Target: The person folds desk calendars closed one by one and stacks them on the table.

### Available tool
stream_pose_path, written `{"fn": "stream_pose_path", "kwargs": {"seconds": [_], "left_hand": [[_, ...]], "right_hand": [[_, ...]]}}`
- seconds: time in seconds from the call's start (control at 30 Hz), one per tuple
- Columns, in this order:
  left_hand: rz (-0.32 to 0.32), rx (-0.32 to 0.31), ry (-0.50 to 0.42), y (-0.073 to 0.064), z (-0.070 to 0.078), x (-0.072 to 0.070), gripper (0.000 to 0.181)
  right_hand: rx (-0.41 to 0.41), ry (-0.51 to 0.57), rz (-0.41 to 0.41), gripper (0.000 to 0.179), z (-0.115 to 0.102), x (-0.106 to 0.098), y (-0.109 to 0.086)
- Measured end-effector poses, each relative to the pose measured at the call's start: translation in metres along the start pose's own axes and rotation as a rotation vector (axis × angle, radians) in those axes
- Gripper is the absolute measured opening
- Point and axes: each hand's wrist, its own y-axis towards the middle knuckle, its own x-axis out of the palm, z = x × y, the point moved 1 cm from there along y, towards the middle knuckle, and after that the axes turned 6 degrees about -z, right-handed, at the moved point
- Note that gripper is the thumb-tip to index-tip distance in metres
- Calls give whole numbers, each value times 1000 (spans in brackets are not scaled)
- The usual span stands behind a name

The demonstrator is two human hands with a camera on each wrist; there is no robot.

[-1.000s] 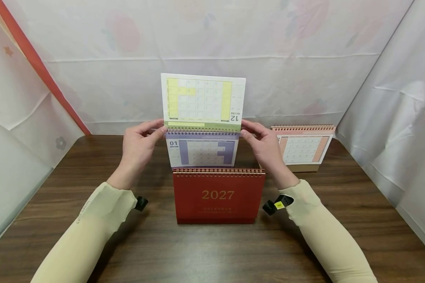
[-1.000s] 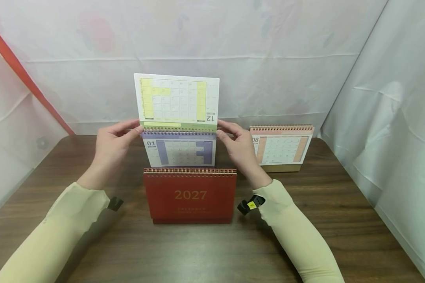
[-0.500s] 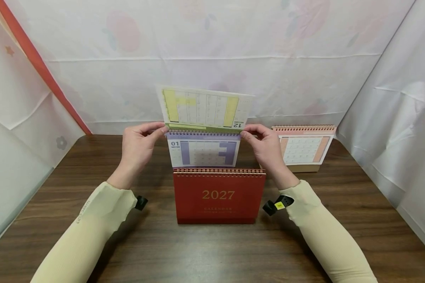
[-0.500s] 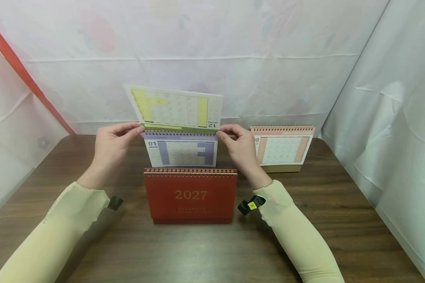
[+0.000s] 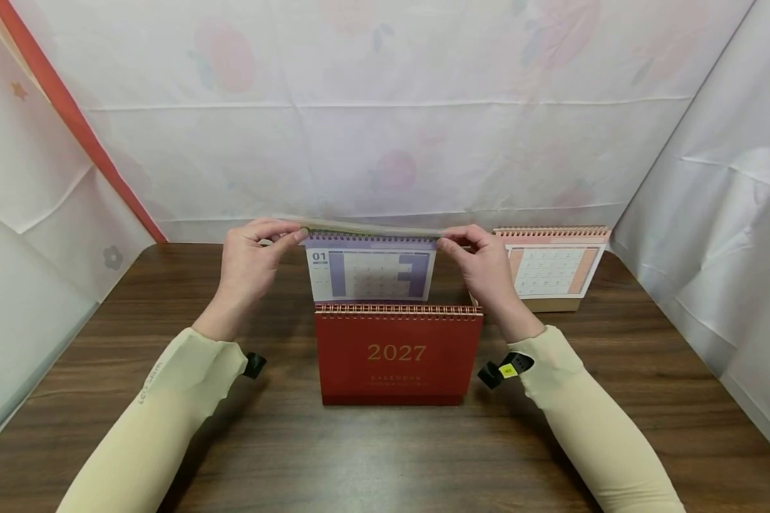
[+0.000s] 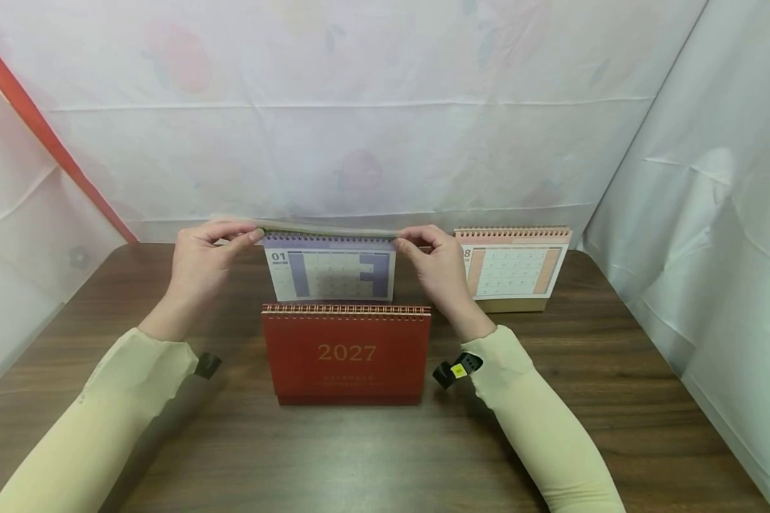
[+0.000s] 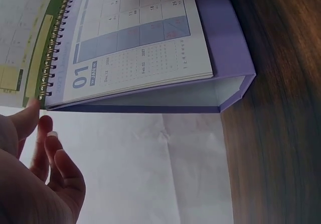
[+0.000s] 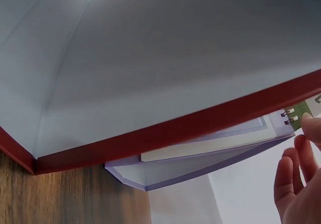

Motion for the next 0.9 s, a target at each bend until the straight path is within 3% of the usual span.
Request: {"fn": "stream_pose_path", "kwargs": {"seconds": [0.2, 0.43, 0.63, 0.9], "left_hand": [[-40, 25, -3, 1, -4, 0, 16], [-98, -57, 0, 0, -5, 2, 19], [-143, -113, -45, -1, -5, 5, 24], [-151, -111, -76, -1, -7, 6, 26]], "right_hand": [[22, 14, -3, 19, 9, -1, 4], [66, 27, -30, 24, 38, -2, 13], [77, -18, -76, 28, 43, -3, 13], [46, -64, -99, 29, 46, -3, 14]]}}
